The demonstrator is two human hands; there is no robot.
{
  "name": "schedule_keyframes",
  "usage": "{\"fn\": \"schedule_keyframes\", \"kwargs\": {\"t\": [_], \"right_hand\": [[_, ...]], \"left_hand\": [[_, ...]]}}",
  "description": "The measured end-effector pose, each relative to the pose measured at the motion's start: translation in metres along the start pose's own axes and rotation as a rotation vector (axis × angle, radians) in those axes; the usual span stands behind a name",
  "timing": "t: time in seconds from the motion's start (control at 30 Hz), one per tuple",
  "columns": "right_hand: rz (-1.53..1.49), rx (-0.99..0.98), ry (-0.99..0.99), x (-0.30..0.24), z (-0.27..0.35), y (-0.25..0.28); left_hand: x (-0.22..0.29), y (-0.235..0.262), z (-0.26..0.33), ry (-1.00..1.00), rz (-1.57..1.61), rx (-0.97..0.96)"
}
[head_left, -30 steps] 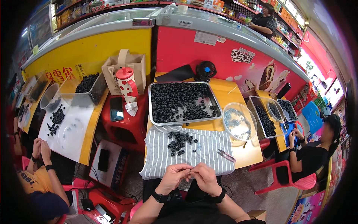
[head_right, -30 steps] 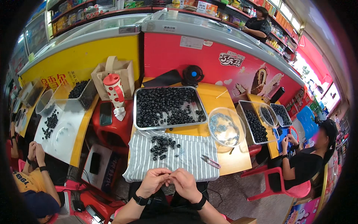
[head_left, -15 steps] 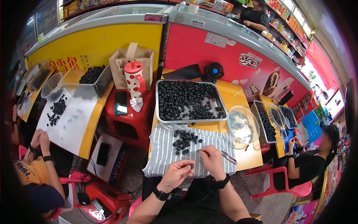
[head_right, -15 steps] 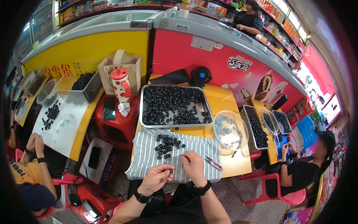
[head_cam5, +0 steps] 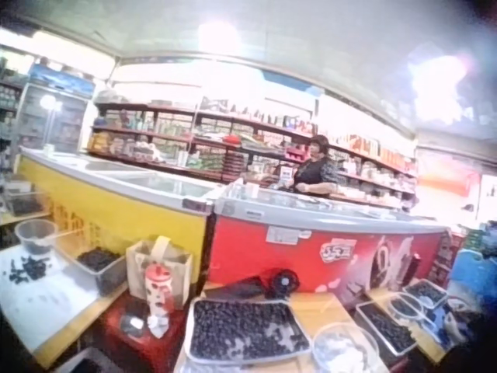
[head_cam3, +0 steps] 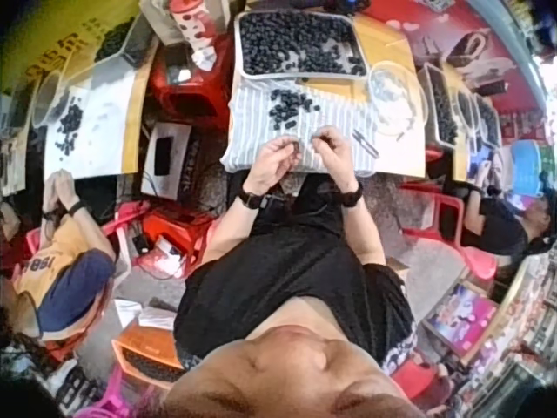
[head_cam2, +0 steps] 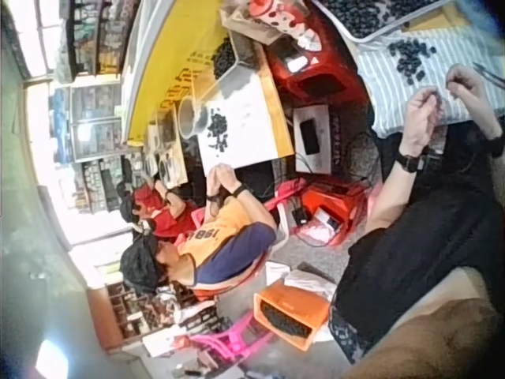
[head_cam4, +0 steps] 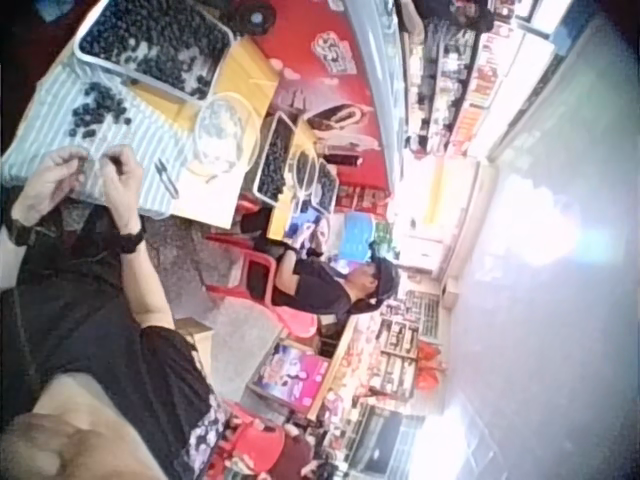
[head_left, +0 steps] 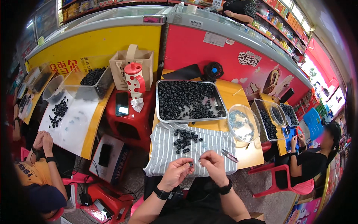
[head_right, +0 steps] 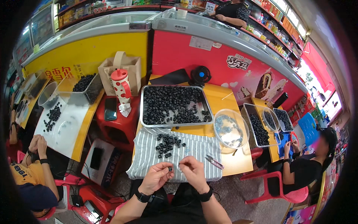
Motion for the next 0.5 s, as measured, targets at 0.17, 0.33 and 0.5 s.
{"fn": "schedule_keyframes", "kwargs": {"t": [0.17,0.33,0.5], "right_hand": [[-0.123,-0.039,0.001,-0.006,0.026,-0.016],[0.076,-0.006,0.09,-0.013,0.027,-0.019],[0.183,0.036,0.168,-0.007,0.026,-0.022]], "left_hand": [[-0.002,-0.002,-0.001,-0.003,-0.001,0.007],[-0.001,-0.002,0.0,-0.013,-0.021,0.011],[-0.002,-0.001,-0.001,-0.02,-0.041,0.024]]}}
Point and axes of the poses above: each hand's wrist, its own z-axis away from the middle knuckle, its own y-axis out of the back of the hand, x = y × z, the point moved 3 cm from there along -z, towards the middle knuckle, and after that the axes turned 8 degrees about -y, right-handed, at the moved point
